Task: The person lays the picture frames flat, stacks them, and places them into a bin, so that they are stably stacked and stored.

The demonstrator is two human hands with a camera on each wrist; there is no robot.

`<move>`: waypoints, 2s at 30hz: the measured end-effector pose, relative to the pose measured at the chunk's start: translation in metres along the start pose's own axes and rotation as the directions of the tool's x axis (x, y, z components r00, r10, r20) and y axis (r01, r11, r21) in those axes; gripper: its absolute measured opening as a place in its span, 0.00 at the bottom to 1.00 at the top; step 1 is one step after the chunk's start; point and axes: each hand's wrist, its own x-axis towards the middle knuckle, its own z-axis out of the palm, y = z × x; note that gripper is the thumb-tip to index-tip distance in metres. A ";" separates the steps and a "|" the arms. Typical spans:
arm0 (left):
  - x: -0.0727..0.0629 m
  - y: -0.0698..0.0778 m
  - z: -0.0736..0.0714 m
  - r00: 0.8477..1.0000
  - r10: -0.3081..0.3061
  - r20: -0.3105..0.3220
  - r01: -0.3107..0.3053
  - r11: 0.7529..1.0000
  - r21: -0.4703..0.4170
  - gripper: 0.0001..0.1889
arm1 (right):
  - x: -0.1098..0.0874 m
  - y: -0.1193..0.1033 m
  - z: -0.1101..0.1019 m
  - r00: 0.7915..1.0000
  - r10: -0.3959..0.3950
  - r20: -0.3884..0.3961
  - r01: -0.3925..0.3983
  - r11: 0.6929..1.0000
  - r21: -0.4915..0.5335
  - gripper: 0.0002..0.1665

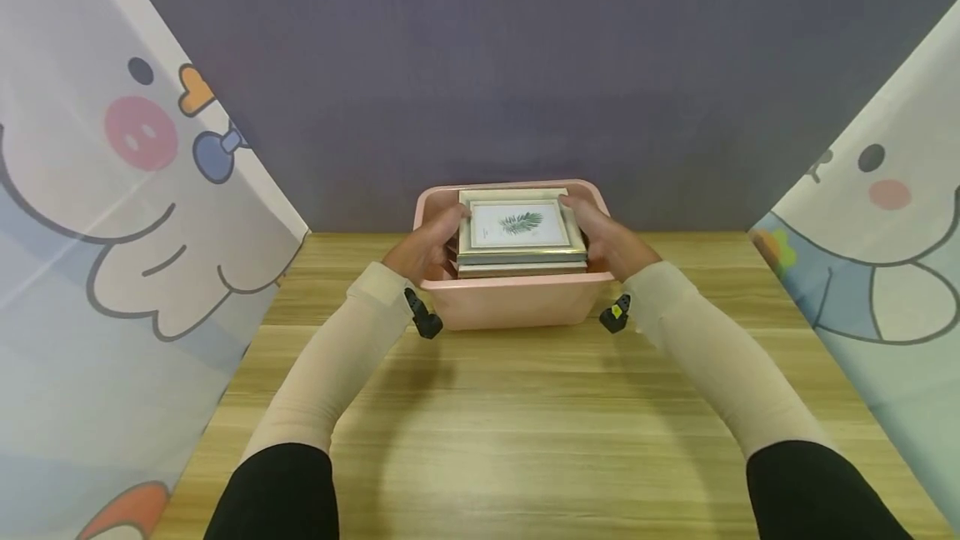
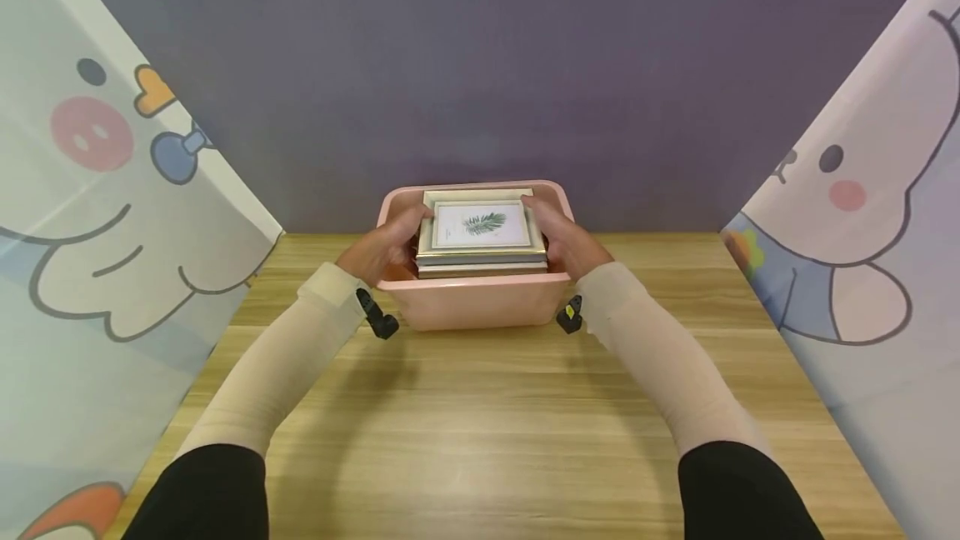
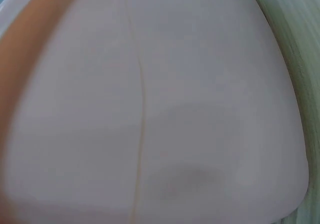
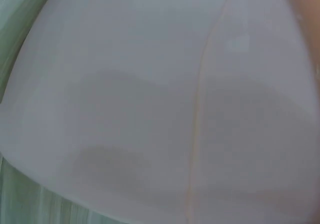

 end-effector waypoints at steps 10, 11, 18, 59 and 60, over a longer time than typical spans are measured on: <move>0.002 0.003 0.002 1.000 0.000 0.027 0.001 1.000 -0.029 0.30 | -0.001 0.003 -0.002 0.994 0.034 0.106 -0.043 0.996 0.080 0.38; 0.001 0.004 0.002 0.999 -0.007 0.036 0.008 0.999 -0.033 0.31 | -0.001 0.002 -0.002 0.993 0.034 0.110 -0.040 0.997 0.060 0.40; 0.004 0.009 0.005 0.995 -0.075 0.072 0.076 0.997 -0.020 0.36 | -0.001 -0.004 -0.004 0.989 0.081 0.126 -0.072 0.995 -0.075 0.48; -0.106 0.013 0.024 0.694 0.676 0.248 -0.586 0.329 0.740 0.46 | -0.078 0.005 0.000 0.804 -0.591 0.067 0.516 0.638 -0.571 0.40; -0.109 0.011 0.027 0.675 0.687 0.270 -0.584 0.273 0.765 0.46 | -0.081 0.008 0.000 0.783 -0.614 0.099 0.536 0.586 -0.607 0.40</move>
